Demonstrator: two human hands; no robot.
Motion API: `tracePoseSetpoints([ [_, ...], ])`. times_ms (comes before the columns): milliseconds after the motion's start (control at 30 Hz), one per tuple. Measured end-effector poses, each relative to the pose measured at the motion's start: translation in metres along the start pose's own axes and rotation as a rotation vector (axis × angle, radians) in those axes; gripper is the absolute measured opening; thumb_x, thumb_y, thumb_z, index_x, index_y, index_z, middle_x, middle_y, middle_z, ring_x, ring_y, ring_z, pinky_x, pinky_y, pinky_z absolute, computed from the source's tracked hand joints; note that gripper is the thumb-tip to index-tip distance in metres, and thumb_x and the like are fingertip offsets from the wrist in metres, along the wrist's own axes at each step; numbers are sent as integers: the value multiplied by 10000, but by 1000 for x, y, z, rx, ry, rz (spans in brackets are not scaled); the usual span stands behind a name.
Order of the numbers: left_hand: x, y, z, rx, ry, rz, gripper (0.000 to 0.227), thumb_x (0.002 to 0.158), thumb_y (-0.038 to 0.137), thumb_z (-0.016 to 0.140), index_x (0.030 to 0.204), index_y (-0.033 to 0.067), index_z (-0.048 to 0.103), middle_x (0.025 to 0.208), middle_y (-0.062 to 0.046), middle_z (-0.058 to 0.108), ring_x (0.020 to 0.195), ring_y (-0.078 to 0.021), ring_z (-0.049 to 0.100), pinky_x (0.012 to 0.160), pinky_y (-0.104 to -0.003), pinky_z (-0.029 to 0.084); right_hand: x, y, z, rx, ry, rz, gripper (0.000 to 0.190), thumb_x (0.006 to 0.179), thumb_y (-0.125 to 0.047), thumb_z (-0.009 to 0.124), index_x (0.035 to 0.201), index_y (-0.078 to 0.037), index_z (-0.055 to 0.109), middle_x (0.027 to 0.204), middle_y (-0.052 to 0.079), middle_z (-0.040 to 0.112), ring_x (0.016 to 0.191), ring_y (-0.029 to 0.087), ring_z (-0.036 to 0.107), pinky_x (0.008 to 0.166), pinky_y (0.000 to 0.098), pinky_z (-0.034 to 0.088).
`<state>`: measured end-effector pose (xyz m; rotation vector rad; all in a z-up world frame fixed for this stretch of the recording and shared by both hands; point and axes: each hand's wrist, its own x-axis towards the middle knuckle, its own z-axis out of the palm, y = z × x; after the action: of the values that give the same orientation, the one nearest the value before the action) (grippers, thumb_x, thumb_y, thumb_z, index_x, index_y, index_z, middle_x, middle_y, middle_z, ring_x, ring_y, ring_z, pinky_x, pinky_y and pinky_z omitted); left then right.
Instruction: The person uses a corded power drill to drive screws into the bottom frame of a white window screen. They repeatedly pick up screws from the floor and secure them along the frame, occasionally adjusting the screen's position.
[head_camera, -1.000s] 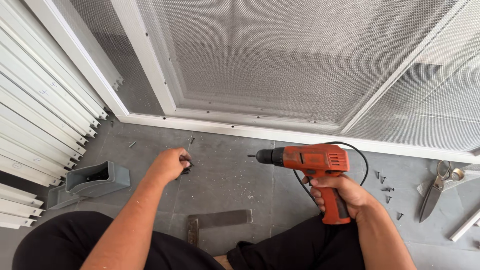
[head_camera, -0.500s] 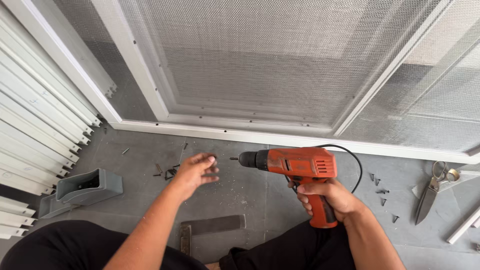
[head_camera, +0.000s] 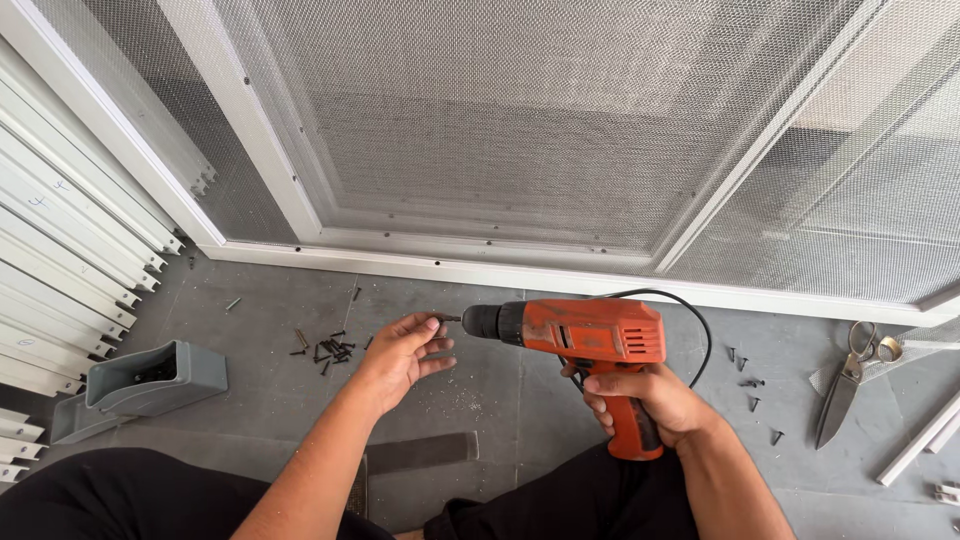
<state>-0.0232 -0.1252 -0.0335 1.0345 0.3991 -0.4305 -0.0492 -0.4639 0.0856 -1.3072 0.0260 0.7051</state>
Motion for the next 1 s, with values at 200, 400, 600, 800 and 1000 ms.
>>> tracePoseSetpoints([
  [200, -1, 2, 0, 57, 12, 4, 156, 965, 171, 647, 1050, 51, 699, 954, -44, 678, 913, -203, 691, 841, -444, 643, 0, 0, -3, -23, 17, 71, 341, 768, -114, 735, 1048, 72, 677, 599, 76, 580, 488, 187, 572, 460, 329, 479],
  [400, -4, 10, 8, 173, 2, -35, 183, 956, 165, 661, 1022, 6, 720, 908, -68, 664, 853, -213, 690, 810, -417, 644, -8, -4, -6, -167, 3, 68, 342, 794, -120, 731, 1088, 47, 678, 662, 58, 597, 568, 167, 587, 537, 317, 499],
  [600, 26, -22, 45, -219, -108, -221, 152, 895, 150, 694, 951, 8, 692, 788, -69, 621, 752, -193, 656, 774, -376, 632, -57, -24, -35, -272, 254, 73, 773, 668, -76, 853, 1374, -169, 553, 745, 27, 660, 586, 155, 609, 511, 338, 501],
  [800, 80, -101, 202, -945, -205, -372, 133, 1003, 95, 658, 904, 9, 634, 784, -83, 612, 735, -191, 644, 746, -314, 582, -124, -65, -95, -633, 517, 235, 698, 760, -89, 887, 1375, -122, 560, 749, 111, 679, 616, 205, 598, 513, 386, 544],
  [1000, 110, -123, 293, -910, -208, -451, 163, 1019, 133, 529, 965, 66, 668, 862, -37, 683, 793, -188, 700, 851, -419, 605, -118, -112, -135, -678, 677, 401, 642, 798, -76, 850, 1379, -115, 582, 815, 170, 707, 636, 280, 690, 565, 432, 558],
])
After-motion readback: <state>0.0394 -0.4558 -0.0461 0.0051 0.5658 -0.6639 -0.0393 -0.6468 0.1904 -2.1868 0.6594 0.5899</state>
